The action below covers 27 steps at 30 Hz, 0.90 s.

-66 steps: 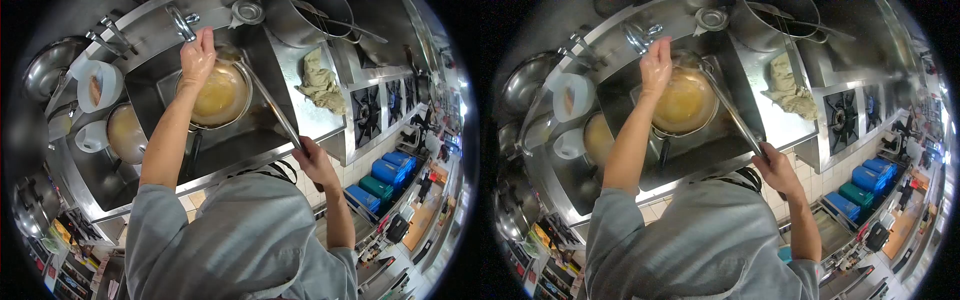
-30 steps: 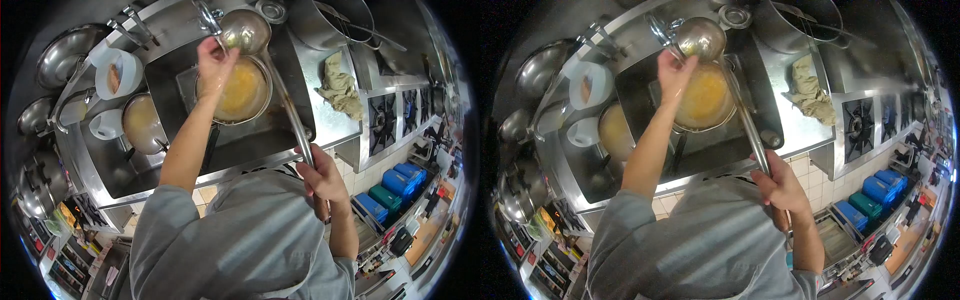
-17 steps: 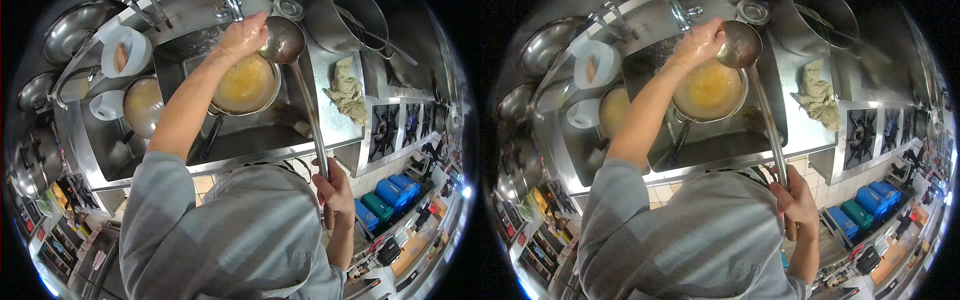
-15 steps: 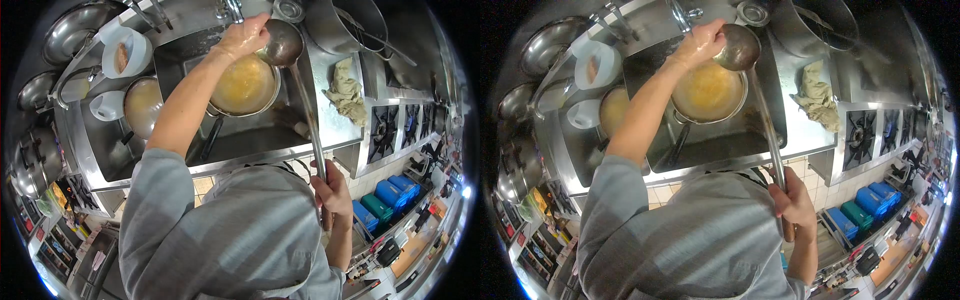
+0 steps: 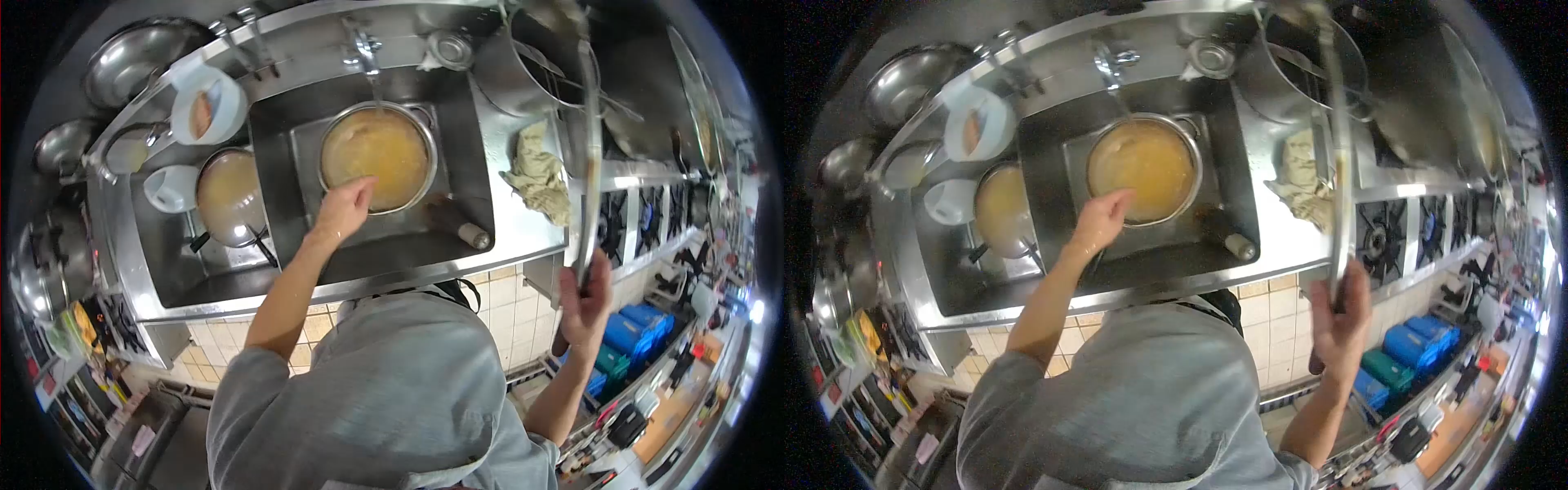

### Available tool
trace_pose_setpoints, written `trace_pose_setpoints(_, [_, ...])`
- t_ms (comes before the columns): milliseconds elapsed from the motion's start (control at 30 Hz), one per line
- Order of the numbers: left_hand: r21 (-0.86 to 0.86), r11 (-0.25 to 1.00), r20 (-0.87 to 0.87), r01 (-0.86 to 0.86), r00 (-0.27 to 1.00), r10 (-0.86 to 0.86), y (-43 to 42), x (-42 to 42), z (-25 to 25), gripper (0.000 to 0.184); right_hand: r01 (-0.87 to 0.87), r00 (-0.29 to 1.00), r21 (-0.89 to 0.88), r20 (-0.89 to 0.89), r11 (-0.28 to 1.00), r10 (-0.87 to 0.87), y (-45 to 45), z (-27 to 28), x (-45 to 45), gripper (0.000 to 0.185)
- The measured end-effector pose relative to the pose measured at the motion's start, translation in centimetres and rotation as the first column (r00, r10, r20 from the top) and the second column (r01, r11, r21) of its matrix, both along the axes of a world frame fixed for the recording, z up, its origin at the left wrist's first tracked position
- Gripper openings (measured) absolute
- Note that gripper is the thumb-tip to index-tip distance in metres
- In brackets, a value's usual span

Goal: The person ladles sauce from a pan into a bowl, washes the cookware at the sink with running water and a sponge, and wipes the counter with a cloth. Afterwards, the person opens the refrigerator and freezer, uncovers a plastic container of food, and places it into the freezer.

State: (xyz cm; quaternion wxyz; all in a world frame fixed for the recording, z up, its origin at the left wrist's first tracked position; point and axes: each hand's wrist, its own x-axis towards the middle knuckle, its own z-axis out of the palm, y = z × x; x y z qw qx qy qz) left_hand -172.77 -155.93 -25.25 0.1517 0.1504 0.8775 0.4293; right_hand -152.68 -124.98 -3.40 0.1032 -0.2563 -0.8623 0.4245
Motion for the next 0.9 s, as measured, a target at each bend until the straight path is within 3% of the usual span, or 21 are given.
trace_pose_setpoints(67, [0.062, 0.997, -0.1, -0.051, 0.993, 0.057, -1.7, 2.1, 0.2, 0.025, -0.013, 1.0, -0.014, 0.015, 1.0, 0.013, 2.1, 0.0, -0.9, 0.042])
trace_pose_setpoints(167, [-0.003, 0.994, 0.021, -0.114, 0.993, 0.114, -3.9, 4.5, 1.8, 0.025, -0.083, 0.993, -0.048, 0.076, 0.995, 0.086, 4.2, 0.8, -2.9, 0.043])
trace_pose_setpoints(233, [-0.01, 0.988, 0.032, -0.155, 0.987, 0.155, -6.1, 6.1, 1.6, 0.026, -0.048, 0.988, -0.212, 0.132, 0.976, 0.077, 5.2, 0.5, -4.9, 0.047])
trace_pose_setpoints(300, [-0.002, 0.958, 0.024, -0.286, 0.958, 0.286, -8.4, 7.8, 1.6, 0.026, -0.045, 0.996, -0.299, 0.055, 0.953, 0.065, 7.3, -1.7, -5.8, 0.054])
trace_pose_setpoints(400, [-0.018, 0.886, -0.057, -0.464, 0.885, 0.463, -11.3, 9.6, 3.9, 0.023, 0.027, 0.995, -0.535, -0.064, 0.844, -0.072, 7.2, -1.7, -8.1, 0.056])
trace_pose_setpoints(500, [-0.126, 0.771, -0.194, -0.625, 0.777, 0.598, -14.4, 10.6, 7.1, 0.023, -0.174, 0.966, -0.767, -0.254, 0.618, -0.043, 11.8, -5.5, -9.8, 0.055])
trace_pose_setpoints(533, [-0.114, 0.758, -0.242, -0.642, 0.758, 0.605, -15.9, 10.4, 8.2, 0.023, -0.2, 0.963, -0.77, -0.269, 0.606, -0.023, 12.2, -6.6, -10.2, 0.055])
trace_pose_setpoints(600, [-0.12, 0.713, -0.319, -0.691, 0.707, 0.632, -16.6, 8.9, 11.6, 0.022, -0.409, 0.87, -0.803, -0.486, 0.433, -0.079, 12.7, -8.6, -10.8, 0.052])
trace_pose_setpoints(633, [-0.14, 0.68, -0.348, -0.719, 0.679, 0.646, -16.8, 7.8, 13.6, 0.022, -0.423, 0.866, -0.805, -0.494, 0.417, -0.075, 12.8, -9.5, -11.0, 0.052])
trace_pose_setpoints(700, [-0.023, 0.695, -0.367, -0.719, 0.652, 0.663, -18.4, 4.4, 14.2, 0.025, -0.332, 0.828, -0.769, -0.515, 0.546, -0.222, 12.8, -10.8, -10.5, 0.046])
trace_pose_setpoints(767, [-0.105, 0.663, -0.446, -0.741, 0.631, 0.635, -20.0, -0.2, 13.5, 0.031, -0.358, 0.841, -0.755, -0.517, 0.55, -0.161, 11.8, -10.6, -8.7, 0.045])
trace_pose_setpoints(833, [-0.176, 0.639, -0.485, -0.749, 0.631, 0.606, -20.2, -5.0, 13.5, 0.035, 0.052, 0.785, -0.772, -0.361, 0.633, -0.504, 7.7, -9.0, -7.6, 0.04])
trace_pose_setpoints(867, [-0.177, 0.647, -0.473, -0.741, 0.641, 0.605, -19.8, -7.2, 13.5, 0.036, 0.056, 0.785, -0.765, -0.363, 0.641, -0.502, 8.4, -10.0, -6.3, 0.04])
trace_pose_setpoints(900, [-0.177, 0.658, -0.46, -0.732, 0.653, 0.602, -20.0, -9.5, 13.3, 0.037, -0.128, 0.826, -0.758, -0.439, 0.64, -0.354, 9.8, -11.7, -4.2, 0.034])
